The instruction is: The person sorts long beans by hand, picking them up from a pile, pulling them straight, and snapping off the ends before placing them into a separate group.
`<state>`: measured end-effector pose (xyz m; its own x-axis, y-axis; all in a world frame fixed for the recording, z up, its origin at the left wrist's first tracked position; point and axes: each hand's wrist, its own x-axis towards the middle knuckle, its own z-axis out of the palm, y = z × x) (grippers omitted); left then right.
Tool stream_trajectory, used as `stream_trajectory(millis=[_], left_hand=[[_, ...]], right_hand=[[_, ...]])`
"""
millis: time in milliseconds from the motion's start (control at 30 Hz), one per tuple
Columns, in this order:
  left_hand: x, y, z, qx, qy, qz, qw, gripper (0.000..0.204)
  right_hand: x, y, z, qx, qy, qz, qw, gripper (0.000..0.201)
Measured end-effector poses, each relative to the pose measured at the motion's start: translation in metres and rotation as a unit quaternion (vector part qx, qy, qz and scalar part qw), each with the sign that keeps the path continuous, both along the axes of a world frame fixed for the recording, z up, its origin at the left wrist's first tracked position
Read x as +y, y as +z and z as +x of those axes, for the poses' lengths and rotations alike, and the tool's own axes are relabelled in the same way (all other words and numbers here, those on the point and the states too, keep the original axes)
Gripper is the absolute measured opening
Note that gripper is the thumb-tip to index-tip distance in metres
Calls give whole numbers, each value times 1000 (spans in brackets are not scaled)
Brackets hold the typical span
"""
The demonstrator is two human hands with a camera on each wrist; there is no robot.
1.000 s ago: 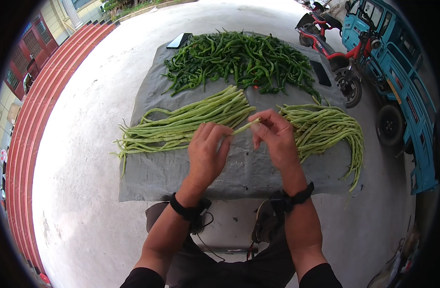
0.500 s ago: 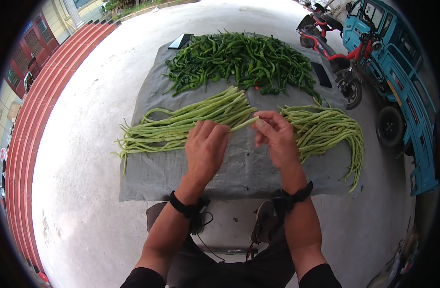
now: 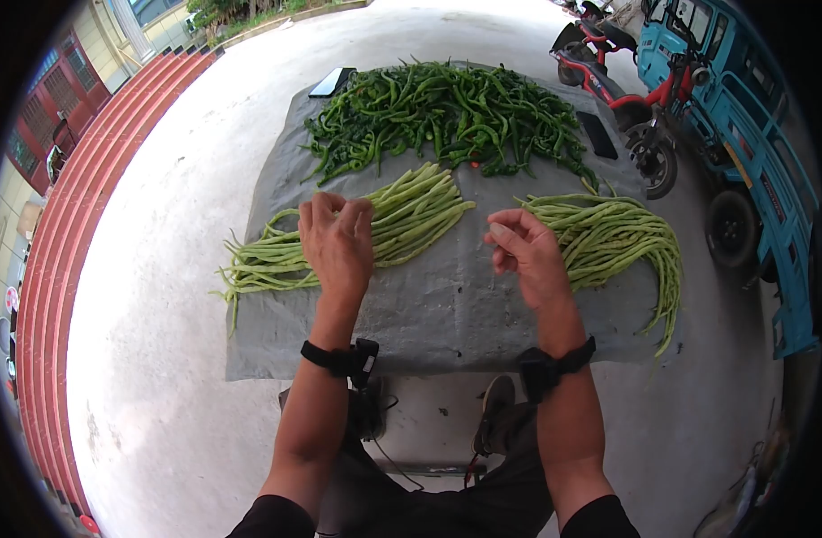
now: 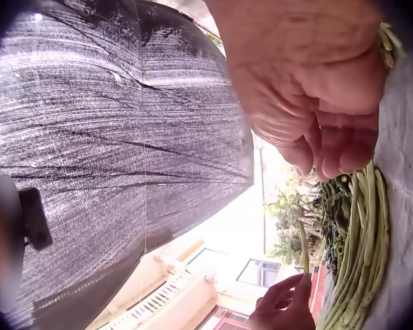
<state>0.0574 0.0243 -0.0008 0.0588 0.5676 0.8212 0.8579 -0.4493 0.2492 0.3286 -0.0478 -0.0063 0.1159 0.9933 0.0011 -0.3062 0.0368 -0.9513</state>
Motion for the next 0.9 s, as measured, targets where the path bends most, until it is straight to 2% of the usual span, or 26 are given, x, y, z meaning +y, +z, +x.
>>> stream_trajectory(millis=[267,533,733,900], left_hand=[[24,-30,11,28,12,-39,999,4],[31,-34,21,34,7,-48,998,4],[26,-31,25,13,-34,-67,997,6],[29,-36,19,21,-17,-66,997,10]], right_hand=[[0,2,2,1,8,3,1000,17],[-3,3,7,1,1,4,1000,17],[-6,4,13,5,-7,1,1000,16],[-6,3,19,14,-20,8,1000,16]])
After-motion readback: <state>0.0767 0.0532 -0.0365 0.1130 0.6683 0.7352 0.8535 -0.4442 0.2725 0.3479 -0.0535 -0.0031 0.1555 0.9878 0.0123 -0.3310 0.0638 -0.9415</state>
